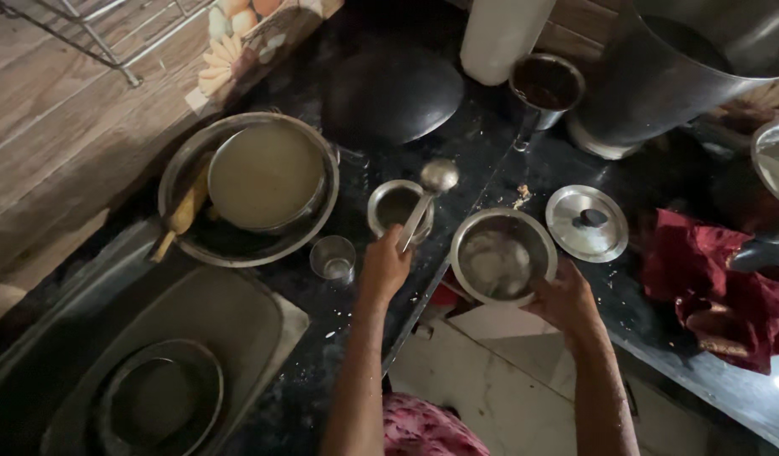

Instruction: The person pours blended batter from a blender jar into a large bowl, scrapes the jar with a spatula, rinses the jar and lid at the sink, places them on a dish rack, then plugs in the blender base and sets the jar on it.

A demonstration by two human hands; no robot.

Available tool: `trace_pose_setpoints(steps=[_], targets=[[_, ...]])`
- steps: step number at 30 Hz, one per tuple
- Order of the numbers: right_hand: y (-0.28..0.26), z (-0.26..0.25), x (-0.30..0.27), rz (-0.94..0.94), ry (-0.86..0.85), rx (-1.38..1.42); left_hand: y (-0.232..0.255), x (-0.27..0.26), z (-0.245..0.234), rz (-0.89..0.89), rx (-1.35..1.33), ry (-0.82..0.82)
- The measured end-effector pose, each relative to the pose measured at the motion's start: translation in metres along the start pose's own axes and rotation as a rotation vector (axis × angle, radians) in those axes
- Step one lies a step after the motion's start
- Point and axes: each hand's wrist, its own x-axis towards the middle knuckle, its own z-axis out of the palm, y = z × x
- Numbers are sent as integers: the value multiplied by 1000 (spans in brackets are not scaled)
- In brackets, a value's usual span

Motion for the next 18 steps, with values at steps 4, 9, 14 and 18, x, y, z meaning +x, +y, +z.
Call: trace_pose_setpoints(steps=[4,9,14,18], targets=[[2,-4,11,-651,-33,-853,15,2,-20,-105,-199,-74],[-16,4,14,-171,-49,-187,49,0,-62,-298,-482,-234],[-63,16,11,-82,-127,-97,88,-17,-114,-317,-837,-372],[-99,24,-6,-82,-163,-144,118,-38,-136,-358,-898,-261]])
